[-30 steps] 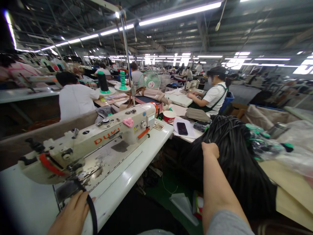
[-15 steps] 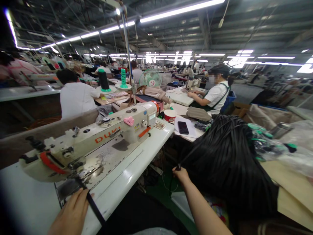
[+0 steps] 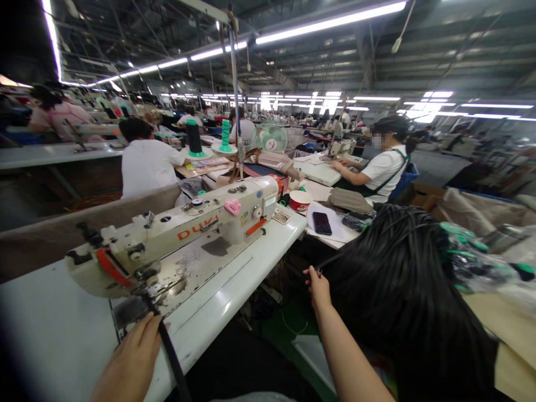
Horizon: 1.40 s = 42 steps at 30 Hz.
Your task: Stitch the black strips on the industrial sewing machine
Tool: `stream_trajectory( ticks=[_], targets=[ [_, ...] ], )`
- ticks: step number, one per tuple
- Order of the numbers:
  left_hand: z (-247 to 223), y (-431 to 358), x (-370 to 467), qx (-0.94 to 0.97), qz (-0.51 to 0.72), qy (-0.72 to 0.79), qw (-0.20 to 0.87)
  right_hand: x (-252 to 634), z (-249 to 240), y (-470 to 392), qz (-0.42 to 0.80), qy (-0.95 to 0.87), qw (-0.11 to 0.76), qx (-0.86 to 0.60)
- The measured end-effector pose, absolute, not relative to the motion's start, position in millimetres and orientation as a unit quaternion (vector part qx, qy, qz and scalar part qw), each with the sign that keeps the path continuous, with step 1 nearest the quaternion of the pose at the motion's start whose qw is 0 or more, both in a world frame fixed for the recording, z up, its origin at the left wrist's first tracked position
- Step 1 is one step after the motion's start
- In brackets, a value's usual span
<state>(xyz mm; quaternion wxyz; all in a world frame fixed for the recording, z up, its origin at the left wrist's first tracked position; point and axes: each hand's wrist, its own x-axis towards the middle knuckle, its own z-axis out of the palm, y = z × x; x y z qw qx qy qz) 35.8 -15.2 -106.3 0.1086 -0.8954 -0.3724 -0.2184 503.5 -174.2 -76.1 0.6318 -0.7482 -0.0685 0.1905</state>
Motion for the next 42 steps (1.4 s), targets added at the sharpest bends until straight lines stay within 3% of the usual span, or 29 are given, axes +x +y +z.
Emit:
stream_trajectory(
  ticks=[13, 19, 25, 42],
  targets=[
    [-77, -31, 48, -0.883, -0.205, -0.403, 0.123, 461, -20, -145, 0.214, -0.303, 0.555, -0.745],
    [-64, -36, 58, -0.88, -0.195, -0.421, 0.098, 410, 13, -136, 0.33, -0.551, 0.391, -0.659],
    [-44, -41, 69, -0.865, -0.176, -0.463, 0.084, 371, 20, -130, 0.417, -0.623, 0.278, -0.601],
    [-36, -35, 70, -0.833, -0.247, -0.495, 0.01, 328, -5, -114, 0.401, -0.665, 0.268, -0.57]
  ],
)
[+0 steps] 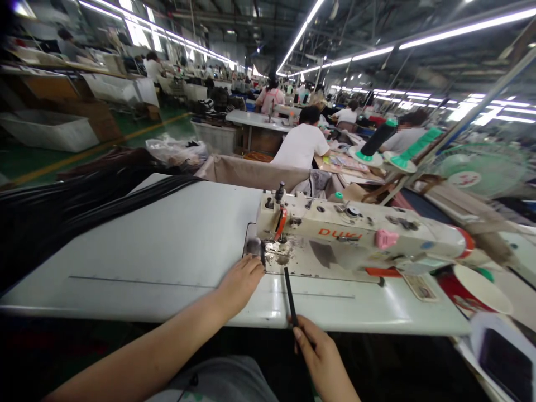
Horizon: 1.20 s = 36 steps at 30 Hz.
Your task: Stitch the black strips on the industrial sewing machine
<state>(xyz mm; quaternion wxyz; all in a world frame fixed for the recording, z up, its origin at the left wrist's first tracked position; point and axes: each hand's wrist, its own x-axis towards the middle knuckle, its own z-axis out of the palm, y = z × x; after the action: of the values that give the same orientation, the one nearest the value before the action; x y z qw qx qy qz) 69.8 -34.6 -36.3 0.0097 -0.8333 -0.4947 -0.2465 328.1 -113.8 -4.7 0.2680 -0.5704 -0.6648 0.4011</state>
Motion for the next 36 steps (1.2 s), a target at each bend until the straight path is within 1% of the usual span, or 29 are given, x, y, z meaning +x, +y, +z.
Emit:
stream_trajectory(
  ticks=[4, 12, 20, 23, 27, 36],
  targets=[
    [-35, -26, 67, -0.805, -0.276, -0.525, -0.029, 326, -9, -117, 0.404, -0.664, 0.265, -0.571],
    [-24, -16, 62, -0.782, -0.256, -0.562, -0.085, 319, -3, -116, 0.411, -0.662, 0.265, -0.568],
    [-18, -15, 60, -0.775, -0.237, -0.575, -0.114, 305, -2, -109, 0.394, -0.653, 0.298, -0.575],
    [-18, -10, 56, -0.773, -0.239, -0.57, -0.145, 299, -2, -107, 0.384, -0.654, 0.311, -0.572],
    [-19, 15, 46, -0.749, -0.253, -0.585, -0.183, 291, -3, -106, 0.367, -0.666, 0.319, -0.566],
    [-17, 96, 35, -0.748, -0.231, -0.6, -0.166, 256, -1, -96, 0.353, -0.717, 0.273, -0.536]
  ],
)
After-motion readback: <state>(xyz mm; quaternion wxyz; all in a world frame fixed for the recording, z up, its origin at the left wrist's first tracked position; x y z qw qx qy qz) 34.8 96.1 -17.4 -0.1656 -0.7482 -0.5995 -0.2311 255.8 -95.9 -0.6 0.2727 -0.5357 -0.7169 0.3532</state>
